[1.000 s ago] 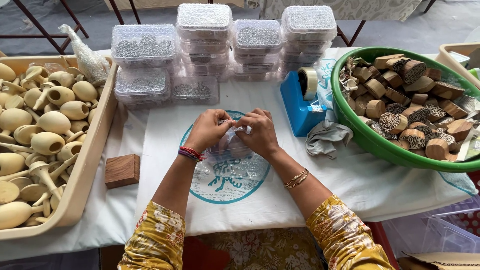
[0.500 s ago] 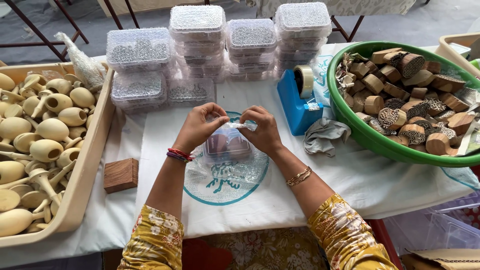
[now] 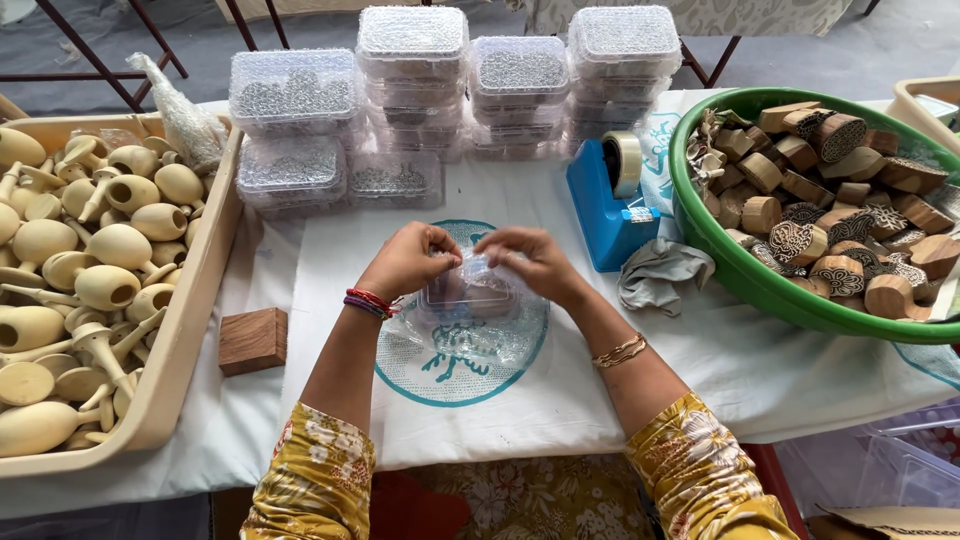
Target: Packing small wooden objects and stamps into plastic containers and bubble wrap for shipping.
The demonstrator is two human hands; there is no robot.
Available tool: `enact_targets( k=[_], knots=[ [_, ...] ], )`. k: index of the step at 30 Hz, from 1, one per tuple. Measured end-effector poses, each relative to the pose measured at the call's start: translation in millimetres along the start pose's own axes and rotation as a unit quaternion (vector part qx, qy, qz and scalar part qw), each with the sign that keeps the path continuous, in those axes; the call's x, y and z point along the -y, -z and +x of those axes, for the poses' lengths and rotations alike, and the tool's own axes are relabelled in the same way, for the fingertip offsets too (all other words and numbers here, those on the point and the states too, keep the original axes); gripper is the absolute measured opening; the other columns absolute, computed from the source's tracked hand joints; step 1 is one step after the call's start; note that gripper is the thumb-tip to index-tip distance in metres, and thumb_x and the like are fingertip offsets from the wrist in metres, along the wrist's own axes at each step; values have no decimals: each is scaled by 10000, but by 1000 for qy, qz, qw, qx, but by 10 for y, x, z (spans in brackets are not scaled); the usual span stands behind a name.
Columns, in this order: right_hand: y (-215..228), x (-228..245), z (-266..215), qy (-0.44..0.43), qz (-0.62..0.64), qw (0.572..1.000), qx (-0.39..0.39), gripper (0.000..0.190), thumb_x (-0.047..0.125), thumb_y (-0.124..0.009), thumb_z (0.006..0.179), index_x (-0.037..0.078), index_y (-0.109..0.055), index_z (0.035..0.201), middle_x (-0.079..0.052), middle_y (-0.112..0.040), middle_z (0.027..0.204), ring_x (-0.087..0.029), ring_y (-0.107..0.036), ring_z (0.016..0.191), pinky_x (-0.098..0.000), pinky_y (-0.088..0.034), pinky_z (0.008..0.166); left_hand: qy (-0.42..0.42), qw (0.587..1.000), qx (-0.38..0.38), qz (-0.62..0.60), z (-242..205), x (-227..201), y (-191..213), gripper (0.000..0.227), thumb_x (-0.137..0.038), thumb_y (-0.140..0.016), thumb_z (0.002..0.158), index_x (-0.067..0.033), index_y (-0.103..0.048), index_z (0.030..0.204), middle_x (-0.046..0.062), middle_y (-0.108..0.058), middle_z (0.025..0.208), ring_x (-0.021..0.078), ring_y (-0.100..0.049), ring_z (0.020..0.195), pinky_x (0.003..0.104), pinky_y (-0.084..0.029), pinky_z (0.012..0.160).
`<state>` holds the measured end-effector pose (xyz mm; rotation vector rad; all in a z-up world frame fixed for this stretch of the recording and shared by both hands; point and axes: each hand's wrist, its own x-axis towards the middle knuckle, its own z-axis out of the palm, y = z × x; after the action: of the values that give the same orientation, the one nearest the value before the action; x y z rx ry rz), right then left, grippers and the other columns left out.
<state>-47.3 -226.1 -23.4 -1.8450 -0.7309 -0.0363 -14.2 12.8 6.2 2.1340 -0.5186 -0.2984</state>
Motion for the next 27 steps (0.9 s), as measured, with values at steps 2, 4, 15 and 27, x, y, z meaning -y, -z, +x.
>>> enact_targets(
  k=[2,4,15,27],
  knots=[
    [27,-44,35,-62,117,987,-92,224,199,-637,964,164,-760,1148,-34,-754,1109,-170,-678,1063,-328,-553,893,-22,998,-34,54,-40,-122,-23,164,-185,-780,826,-101,-816,962,78,-788,873,175,-733,846,325,-555,786],
    [10,-14,41,-52,15,995,-85,225,186,-647,975,148,-754,1168,-47,-741,1094,-185,-654,1081,-342,-538,918,-46,996,-43,69,-52,-145,-55,160,-191,-768,836,-108,-809,967,75,-790,895,185,-741,867,334,-542,833],
    [8,-106,56,-87,-78,991,-69,152,205,-768,911,95,-797,1012,-40,-752,967,-178,-639,1028,-341,-519,938,-27,989,-42,137,-98,-298,-99,140,-225,-708,896,-166,-798,985,38,-791,878,192,-725,815,369,-350,984],
    [9,-120,104,-86,-27,996,8,126,107,-725,936,22,-784,1008,-58,-668,977,-158,-636,987,-313,-531,900,-127,957,-59,256,-146,-339,-214,101,-180,-683,911,-166,-782,932,19,-707,914,207,-614,994,372,-309,937]
  ],
)
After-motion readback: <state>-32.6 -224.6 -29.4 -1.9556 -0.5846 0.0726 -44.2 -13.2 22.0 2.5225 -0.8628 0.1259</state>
